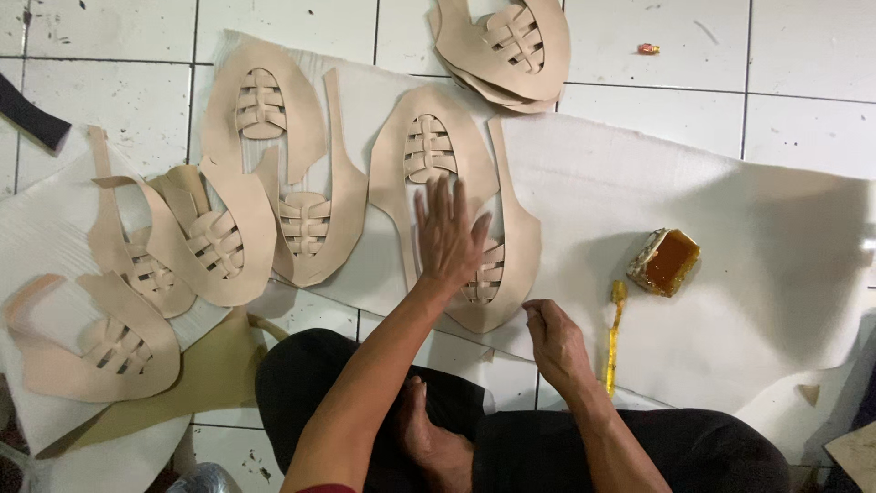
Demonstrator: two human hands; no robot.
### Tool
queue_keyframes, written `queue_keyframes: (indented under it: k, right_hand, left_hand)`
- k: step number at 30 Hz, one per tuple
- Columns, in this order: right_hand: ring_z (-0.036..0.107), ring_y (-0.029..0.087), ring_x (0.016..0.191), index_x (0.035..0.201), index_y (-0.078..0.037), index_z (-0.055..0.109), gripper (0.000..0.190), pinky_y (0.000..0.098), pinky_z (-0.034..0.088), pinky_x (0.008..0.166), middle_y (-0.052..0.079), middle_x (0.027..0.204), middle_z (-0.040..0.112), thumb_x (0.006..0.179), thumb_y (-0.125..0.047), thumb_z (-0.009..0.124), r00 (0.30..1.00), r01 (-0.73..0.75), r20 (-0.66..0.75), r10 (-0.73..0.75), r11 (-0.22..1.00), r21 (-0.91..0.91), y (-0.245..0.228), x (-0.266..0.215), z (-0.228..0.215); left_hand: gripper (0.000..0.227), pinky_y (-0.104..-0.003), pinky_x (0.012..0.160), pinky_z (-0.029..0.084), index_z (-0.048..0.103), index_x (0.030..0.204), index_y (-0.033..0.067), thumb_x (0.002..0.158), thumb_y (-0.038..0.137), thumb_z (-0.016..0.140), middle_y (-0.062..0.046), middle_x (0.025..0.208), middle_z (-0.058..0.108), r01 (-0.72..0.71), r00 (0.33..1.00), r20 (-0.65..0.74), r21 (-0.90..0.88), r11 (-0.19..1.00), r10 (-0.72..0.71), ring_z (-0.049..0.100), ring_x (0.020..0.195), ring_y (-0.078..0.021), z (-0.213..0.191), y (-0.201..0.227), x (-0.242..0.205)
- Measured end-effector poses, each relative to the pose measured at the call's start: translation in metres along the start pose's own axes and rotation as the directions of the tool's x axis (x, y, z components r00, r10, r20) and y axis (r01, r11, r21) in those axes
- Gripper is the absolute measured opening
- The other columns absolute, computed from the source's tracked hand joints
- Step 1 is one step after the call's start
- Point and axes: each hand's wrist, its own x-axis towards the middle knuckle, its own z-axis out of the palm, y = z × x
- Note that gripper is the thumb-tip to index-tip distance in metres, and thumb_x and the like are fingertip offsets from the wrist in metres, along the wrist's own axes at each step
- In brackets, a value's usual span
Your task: The person sits on the floor and applies glue to beige leather sandal components using a brush. They then press the parts together to assemble the sandals and use scissors to trim excess material from the edges.
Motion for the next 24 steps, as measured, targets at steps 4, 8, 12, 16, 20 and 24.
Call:
queue_keyframes:
  k: [4,8,12,16,20,24]
  right_hand:
    - [0.064,0.026,0.08,0.093,-0.008,0.059,0.019,0.035,0.047,0.072,0.011,0.088,0.067,0.088,-0.023,0.049,0.999,0.031,0.022,-0.031,1.0,-0.003,0.0,-0.001,0.007]
    - [0.057,0.026,0.077,0.093,-0.007,0.053,0.013,0.0359,0.044,0.07,0.01,0.085,0.059,0.087,-0.018,0.048,0.971,0.199,0.123,-0.205,0.978,0.061,-0.008,0.001,0.012]
    - [0.052,0.036,0.076,0.092,-0.006,0.045,0.013,0.0438,0.041,0.069,0.015,0.084,0.052,0.079,-0.008,0.048,0.934,0.315,0.194,-0.299,0.947,-0.058,0.001,-0.004,0.031]
    - [0.049,0.038,0.073,0.088,-0.005,0.037,0.009,0.0467,0.038,0.064,0.015,0.085,0.048,0.083,-0.011,0.043,0.951,0.202,0.257,-0.172,0.975,-0.095,-0.004,0.0,0.026]
    - [0.055,0.033,0.08,0.095,-0.008,0.046,0.014,0.0411,0.042,0.071,0.013,0.089,0.055,0.084,-0.016,0.042,0.952,0.166,0.265,-0.155,0.986,-0.021,-0.001,0.003,0.027]
    - [0.057,0.035,0.078,0.099,-0.01,0.048,0.018,0.0441,0.044,0.068,0.013,0.089,0.057,0.091,-0.025,0.041,0.951,0.202,0.24,-0.194,0.979,-0.008,0.008,0.007,0.031]
  left_hand:
    - [0.065,-0.052,0.117,0.021,0.015,0.142,0.0005,0.098,0.04,0.04,-0.022,0.15,0.015,-0.171,0.983,-0.101,-0.179,0.969,0.155,0.019,0.14,-0.0392,0.022,0.028,0.012]
    - [0.076,-0.044,0.117,0.013,0.026,0.14,0.0009,0.09,0.058,0.022,-0.02,0.147,0.024,-0.307,0.929,0.206,-0.037,0.951,0.308,0.023,0.138,-0.0327,0.055,0.032,0.007]
    - [0.083,-0.047,0.116,0.009,0.027,0.14,0.0016,0.087,0.065,0.021,-0.023,0.146,0.023,-0.299,0.92,0.282,0.062,0.952,0.271,0.021,0.136,-0.0366,0.066,0.039,0.009]
    - [0.075,-0.047,0.114,0.01,0.024,0.141,0.0034,0.091,0.057,0.007,-0.021,0.146,0.024,-0.216,0.949,0.248,0.055,0.975,0.196,0.023,0.137,-0.0354,0.052,0.039,0.055]
    - [0.075,-0.044,0.114,0.003,0.014,0.144,0.006,0.09,0.058,0.015,-0.016,0.149,0.013,-0.174,0.957,0.263,0.188,0.967,0.121,0.01,0.139,-0.0306,0.066,0.012,0.072]
    - [0.087,-0.049,0.112,0.014,0.029,0.138,-0.0032,0.087,0.064,0.005,-0.025,0.144,0.029,-0.169,0.976,0.147,0.042,0.985,0.162,0.025,0.135,-0.0393,0.068,0.003,0.073]
